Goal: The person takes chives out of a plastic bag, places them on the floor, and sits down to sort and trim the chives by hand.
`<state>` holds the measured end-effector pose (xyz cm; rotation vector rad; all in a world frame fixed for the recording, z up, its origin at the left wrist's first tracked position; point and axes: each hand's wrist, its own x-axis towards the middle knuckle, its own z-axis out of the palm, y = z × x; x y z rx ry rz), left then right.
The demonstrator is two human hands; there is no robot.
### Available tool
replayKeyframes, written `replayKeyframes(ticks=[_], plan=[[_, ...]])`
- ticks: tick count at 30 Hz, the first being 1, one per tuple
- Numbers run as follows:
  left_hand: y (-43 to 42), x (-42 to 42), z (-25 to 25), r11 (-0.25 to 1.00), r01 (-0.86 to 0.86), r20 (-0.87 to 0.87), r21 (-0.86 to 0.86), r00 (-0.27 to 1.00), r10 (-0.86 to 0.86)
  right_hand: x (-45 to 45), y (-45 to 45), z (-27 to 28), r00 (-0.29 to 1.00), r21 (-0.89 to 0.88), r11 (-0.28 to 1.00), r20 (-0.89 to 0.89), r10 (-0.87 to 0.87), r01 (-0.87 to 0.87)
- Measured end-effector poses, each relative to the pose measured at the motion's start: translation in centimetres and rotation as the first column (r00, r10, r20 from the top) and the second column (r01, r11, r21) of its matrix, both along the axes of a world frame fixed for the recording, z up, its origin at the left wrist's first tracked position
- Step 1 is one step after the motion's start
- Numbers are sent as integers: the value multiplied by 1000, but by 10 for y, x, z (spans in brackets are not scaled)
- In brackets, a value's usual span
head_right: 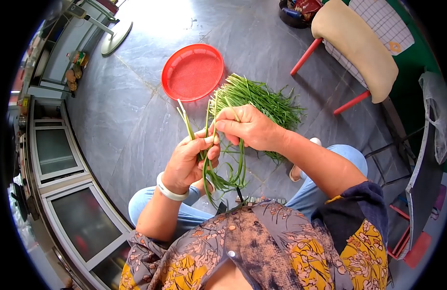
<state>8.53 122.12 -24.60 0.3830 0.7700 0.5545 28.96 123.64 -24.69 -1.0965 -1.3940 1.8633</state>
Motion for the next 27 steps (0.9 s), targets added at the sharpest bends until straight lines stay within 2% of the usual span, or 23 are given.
replayKeyframes(ticks=[3, 6, 9, 12, 13, 17, 23, 27], plan=[[1, -2, -6, 1000, 6, 47, 1, 999, -6, -5, -2, -12, 997, 183, 980, -8, -74, 74], [2, -3, -5, 1000, 16, 11, 19, 1000, -16, -10, -2, -21, 943, 468, 854, 112, -313, 228], [2, -4, -4, 998, 41, -53, 47, 998, -38, -8, 5, -19, 905, 410, 865, 177, -387, 290], [1, -4, -3, 995, 69, -74, 77, 995, -63, 1, 18, -24, 874, 239, 895, 230, -429, 376], [1, -5, -3, 993, 75, -75, 88, 995, -69, 6, 22, -31, 880, 189, 892, 173, -442, 411], [0, -8, -1, 989, 114, -102, 97, 989, -104, 20, 31, -42, 859, 24, 868, 133, -494, 495], [0, -11, 7, 983, 126, -144, 135, 984, -106, 23, 27, -68, 873, -13, 908, 281, -398, 418], [0, -13, -2, 990, 74, -139, 120, 989, -57, 10, 16, -66, 948, 15, 976, 236, -213, 215]])
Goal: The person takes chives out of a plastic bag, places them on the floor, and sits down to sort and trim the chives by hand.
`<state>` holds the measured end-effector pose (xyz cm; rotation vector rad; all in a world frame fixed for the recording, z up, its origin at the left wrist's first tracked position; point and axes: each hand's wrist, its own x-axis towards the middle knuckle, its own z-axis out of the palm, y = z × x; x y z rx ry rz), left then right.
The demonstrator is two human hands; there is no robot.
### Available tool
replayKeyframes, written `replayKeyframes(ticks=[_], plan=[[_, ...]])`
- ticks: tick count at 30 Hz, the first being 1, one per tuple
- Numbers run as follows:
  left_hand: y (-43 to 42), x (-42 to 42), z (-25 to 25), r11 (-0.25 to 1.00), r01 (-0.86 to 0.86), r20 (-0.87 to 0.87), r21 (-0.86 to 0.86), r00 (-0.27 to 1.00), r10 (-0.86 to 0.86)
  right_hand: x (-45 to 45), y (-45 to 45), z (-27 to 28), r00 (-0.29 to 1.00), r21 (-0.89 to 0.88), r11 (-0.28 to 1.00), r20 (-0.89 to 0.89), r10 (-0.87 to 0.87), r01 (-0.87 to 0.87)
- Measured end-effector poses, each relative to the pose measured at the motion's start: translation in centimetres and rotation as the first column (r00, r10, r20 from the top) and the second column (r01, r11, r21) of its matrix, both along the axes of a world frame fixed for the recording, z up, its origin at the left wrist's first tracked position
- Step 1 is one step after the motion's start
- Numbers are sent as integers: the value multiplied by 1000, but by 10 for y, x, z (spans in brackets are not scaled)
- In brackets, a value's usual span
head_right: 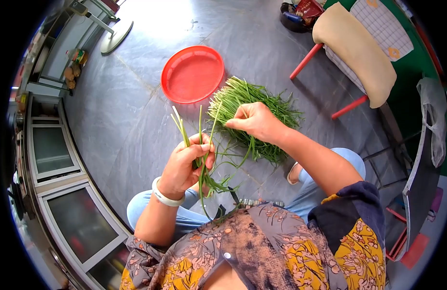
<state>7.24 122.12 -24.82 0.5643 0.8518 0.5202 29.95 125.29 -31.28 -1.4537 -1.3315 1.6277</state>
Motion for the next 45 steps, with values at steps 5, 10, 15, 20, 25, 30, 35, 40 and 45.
replayKeyframes(ticks=[5, 10, 15, 20, 25, 30, 35, 40, 45], plan=[[2, -1, -3, 996, -56, 81, -70, 995, 62, -8, -4, 14, 992, -15, 996, -91, 81, -83], [2, 0, -8, 985, -78, 192, -155, 976, 107, -10, -4, 41, 976, -112, 981, -172, 136, -157], [2, 3, -9, 980, -85, 213, -178, 969, 122, -12, -6, 49, 955, -165, 973, -274, 114, -163], [4, 7, -17, 990, -55, 154, -128, 985, 74, -16, -6, 48, 933, -177, 976, -356, 56, -126], [5, 17, -20, 993, 57, -55, 106, 997, -51, -22, -9, 46, 951, -121, 993, -309, -23, -15], [16, 12, -21, 955, 64, -257, 289, 966, 13, -15, -4, 32, 962, -166, 983, -273, 26, -74], [19, 11, -29, 912, 27, -314, 409, 943, 113, -15, -2, 35, 909, -143, 977, -407, 85, -156], [23, 12, -25, 883, 50, -345, 467, 930, 130, -18, 0, 41, 914, -48, 990, -391, 107, -136], [21, 21, -24, 845, 28, -380, 534, 901, 210, -23, 4, 38, 917, -53, 998, -400, 18, -43]])
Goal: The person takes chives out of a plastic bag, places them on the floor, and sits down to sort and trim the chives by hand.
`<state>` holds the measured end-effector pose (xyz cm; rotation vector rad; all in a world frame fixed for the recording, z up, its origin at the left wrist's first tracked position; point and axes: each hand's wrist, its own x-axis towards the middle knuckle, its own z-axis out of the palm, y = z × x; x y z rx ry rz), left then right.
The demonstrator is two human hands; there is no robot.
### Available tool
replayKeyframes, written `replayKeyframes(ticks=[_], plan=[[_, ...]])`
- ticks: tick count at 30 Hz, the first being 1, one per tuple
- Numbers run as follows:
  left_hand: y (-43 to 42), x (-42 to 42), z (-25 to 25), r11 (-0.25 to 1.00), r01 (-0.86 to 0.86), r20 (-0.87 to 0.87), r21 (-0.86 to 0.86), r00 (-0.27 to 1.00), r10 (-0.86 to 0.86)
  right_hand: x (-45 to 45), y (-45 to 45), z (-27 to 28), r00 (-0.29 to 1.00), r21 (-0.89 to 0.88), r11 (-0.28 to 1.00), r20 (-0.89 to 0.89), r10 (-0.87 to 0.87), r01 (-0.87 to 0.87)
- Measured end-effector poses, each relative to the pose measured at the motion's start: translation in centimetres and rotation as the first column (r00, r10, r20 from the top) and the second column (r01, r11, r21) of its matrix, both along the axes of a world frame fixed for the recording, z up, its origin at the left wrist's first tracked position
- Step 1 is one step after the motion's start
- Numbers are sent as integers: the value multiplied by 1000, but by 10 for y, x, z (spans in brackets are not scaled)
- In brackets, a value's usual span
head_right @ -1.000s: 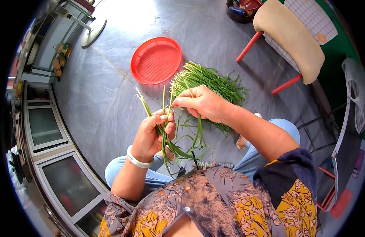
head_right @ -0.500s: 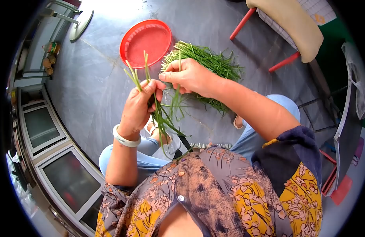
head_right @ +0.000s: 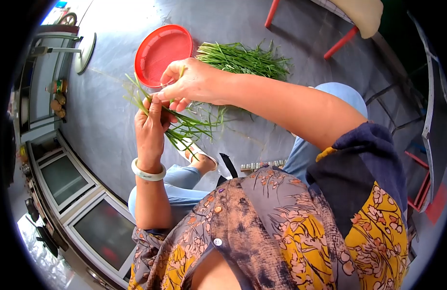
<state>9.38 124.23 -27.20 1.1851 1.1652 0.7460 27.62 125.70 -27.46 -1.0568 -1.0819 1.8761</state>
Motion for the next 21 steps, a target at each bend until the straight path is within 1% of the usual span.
replayKeyframes(ticks=[2, 3, 6, 7, 10, 11, 12, 14, 15, 16, 18, 19, 21], plan=[[0, 0, -1, 1000, -12, 3, -2, 1000, 12, -1, 1, 1, 1000, -3, 1000, 11, -6, 6], [-1, 2, -2, 999, -36, -5, 10, 999, 36, -3, 2, -4, 999, 24, 999, 24, -22, 21], [4, 0, 1, 998, -24, 32, -54, 999, 25, 1, 5, -10, 993, 61, 994, -91, -82, 87], [5, -2, 2, 984, -97, 82, -147, 991, 110, 0, 4, -9, 983, 47, 989, -123, -133, 140], [11, -14, 6, 959, -127, 204, -251, 962, 181, 13, 9, -11, 990, -5, 994, -90, -111, 111], [13, -21, 6, 953, -128, 264, -275, 943, 203, 15, 10, -14, 993, 2, 994, -52, -111, 111], [16, -30, 8, 961, -87, 321, -262, 931, 172, 18, 10, -16, 996, -2, 996, 18, -86, 86], [21, -43, 17, 967, -50, 461, -249, 872, 164, 22, 9, -23, 988, -19, 999, 152, -32, 35], [23, -49, 22, 961, -58, 500, -269, 845, 191, 22, 7, -28, 976, 21, 999, 217, -31, 28], [24, -55, 25, 972, -49, 540, -228, 825, 168, 23, 6, -33, 963, 26, 1000, 270, -1, -6], [25, -65, 32, 979, -50, 592, -197, 790, 160, 23, 3, -40, 925, 33, 996, 375, 60, -77], [25, -70, 34, 982, -57, 593, -182, 790, 156, 22, 1, -42, 895, 63, 989, 436, 94, -134], [25, -80, 40, 986, -70, 594, -153, 791, 148, 22, -1, -45, 792, 112, 950, 585, 173, -291]])
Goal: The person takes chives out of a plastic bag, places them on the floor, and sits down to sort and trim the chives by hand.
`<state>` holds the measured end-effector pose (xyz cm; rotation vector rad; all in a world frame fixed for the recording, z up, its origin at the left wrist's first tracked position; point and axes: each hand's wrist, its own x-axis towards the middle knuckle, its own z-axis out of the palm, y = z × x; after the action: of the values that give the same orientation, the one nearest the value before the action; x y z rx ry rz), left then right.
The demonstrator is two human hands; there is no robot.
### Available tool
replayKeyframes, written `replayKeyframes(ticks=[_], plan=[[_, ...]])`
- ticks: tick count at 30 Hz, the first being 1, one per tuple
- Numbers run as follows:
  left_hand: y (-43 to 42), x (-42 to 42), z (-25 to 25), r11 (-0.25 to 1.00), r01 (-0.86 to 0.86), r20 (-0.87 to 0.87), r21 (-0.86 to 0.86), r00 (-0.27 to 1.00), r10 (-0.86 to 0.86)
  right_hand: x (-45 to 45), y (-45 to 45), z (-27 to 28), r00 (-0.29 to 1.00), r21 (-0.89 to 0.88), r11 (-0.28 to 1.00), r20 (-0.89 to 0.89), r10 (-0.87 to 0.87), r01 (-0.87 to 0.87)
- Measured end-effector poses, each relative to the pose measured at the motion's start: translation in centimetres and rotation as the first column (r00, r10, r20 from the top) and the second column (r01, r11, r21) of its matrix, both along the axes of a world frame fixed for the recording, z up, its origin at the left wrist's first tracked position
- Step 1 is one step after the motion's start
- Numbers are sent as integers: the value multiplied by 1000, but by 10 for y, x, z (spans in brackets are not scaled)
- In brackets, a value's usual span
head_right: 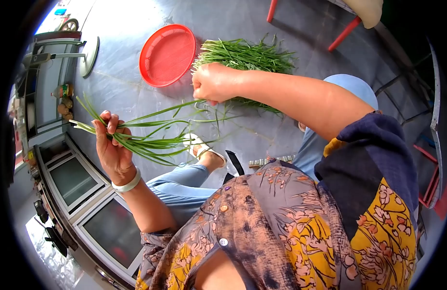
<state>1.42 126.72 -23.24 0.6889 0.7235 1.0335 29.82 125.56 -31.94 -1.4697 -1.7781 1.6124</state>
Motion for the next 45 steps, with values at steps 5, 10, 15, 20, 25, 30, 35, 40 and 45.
replayKeyframes(ticks=[5, 10, 15, 20, 25, 30, 35, 40, 45], plan=[[1, -18, 13, 999, -30, 69, 44, 997, 27, 0, -14, -14, 855, 144, 906, 417, 309, -398], [0, -28, 16, 993, -35, 128, 114, 992, 20, 8, -27, -23, 753, 89, 836, 492, 436, -542], [-1, -32, 15, 980, -98, 101, 173, 992, 81, 14, -20, -10, 743, 46, 858, 525, 415, -511], [3, -44, 10, 971, 16, 26, 239, 999, -23, 22, -8, -13, 807, 104, 893, 481, 341, -439], [-1, -37, 10, 947, 63, -124, 315, 992, -25, 28, 6, -7, 880, 238, 925, 445, 168, -297], [1, -29, 4, 938, 40, -100, 344, 995, -5, 27, 13, -16, 970, 499, 859, 245, -12, -116], [10, -30, 1, 949, -65, 11, 309, 998, 65, 16, 17, -9, 998, 414, 910, 48, -38, 15], [13, -21, 6, 968, -130, 62, 213, 991, 120, -7, 25, 4, 976, 258, 964, -216, -5, 62], [17, 1, 3, 977, -136, 47, 163, 990, 130, -60, 30, 10, 846, 200, 973, -534, 9, 117]])
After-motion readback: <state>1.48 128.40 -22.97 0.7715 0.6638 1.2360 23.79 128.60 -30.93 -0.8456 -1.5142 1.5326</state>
